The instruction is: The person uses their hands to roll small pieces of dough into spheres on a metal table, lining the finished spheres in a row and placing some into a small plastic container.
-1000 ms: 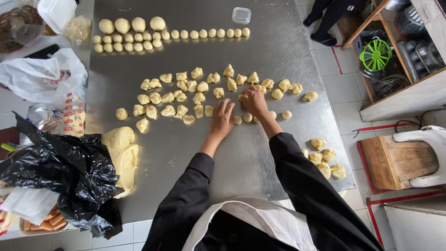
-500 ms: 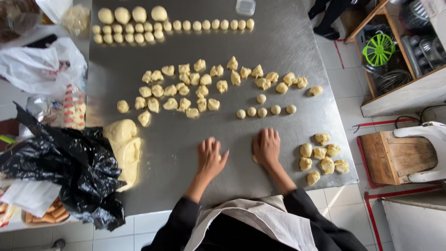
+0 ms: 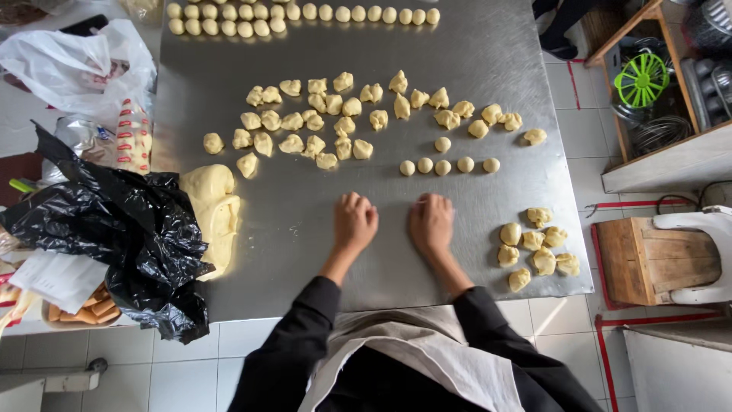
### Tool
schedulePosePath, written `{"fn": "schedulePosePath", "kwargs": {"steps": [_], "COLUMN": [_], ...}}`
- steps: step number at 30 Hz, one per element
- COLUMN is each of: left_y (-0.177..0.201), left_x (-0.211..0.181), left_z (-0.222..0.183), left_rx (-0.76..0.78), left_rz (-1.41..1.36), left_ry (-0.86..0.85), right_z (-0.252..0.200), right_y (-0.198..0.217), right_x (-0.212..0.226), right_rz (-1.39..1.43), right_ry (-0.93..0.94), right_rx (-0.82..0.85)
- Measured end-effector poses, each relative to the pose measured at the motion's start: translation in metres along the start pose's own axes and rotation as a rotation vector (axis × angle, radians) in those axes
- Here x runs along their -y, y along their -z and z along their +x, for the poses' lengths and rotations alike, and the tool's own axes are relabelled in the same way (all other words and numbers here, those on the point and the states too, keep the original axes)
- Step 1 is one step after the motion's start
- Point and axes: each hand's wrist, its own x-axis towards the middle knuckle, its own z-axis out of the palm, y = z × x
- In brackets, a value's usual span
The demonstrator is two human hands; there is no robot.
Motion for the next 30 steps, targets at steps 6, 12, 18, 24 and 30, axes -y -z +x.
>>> {"fn": "schedulePosePath", "kwargs": {"steps": [6, 12, 18, 24, 30], "left_y": [0.033, 0.001, 0.026, 0.003, 0.020], "left_x": [-0.014, 0.001, -0.020, -0.013, -0.014], "left_z": [-0.077, -0.003, -0.073, -0.022, -0.064], "left_rx": [0.202, -0.061, 0.109, -0.086, 0.065], "left_rz": [-0.153, 0.071, -0.101, 0.048, -0.083], "left_ry": [0.043, 0.004, -0.013, 0.039, 0.012], "right_z": [-0.073, -0.011, -0.079, -0.013, -0.077], "right_y": [0.044, -0.013, 0.028, -0.003, 0.027], "right_x": [-0.011, -0.018, -0.006, -0.013, 0.004], "right_rz": [0.213, 0.038, 0.155, -0.099, 0.175], "right_ry": [0.125, -0.031, 0.179, 0.010, 0.195], "right_rx": [0.174, -0.028, 0.204, 0.017, 0.186]}}
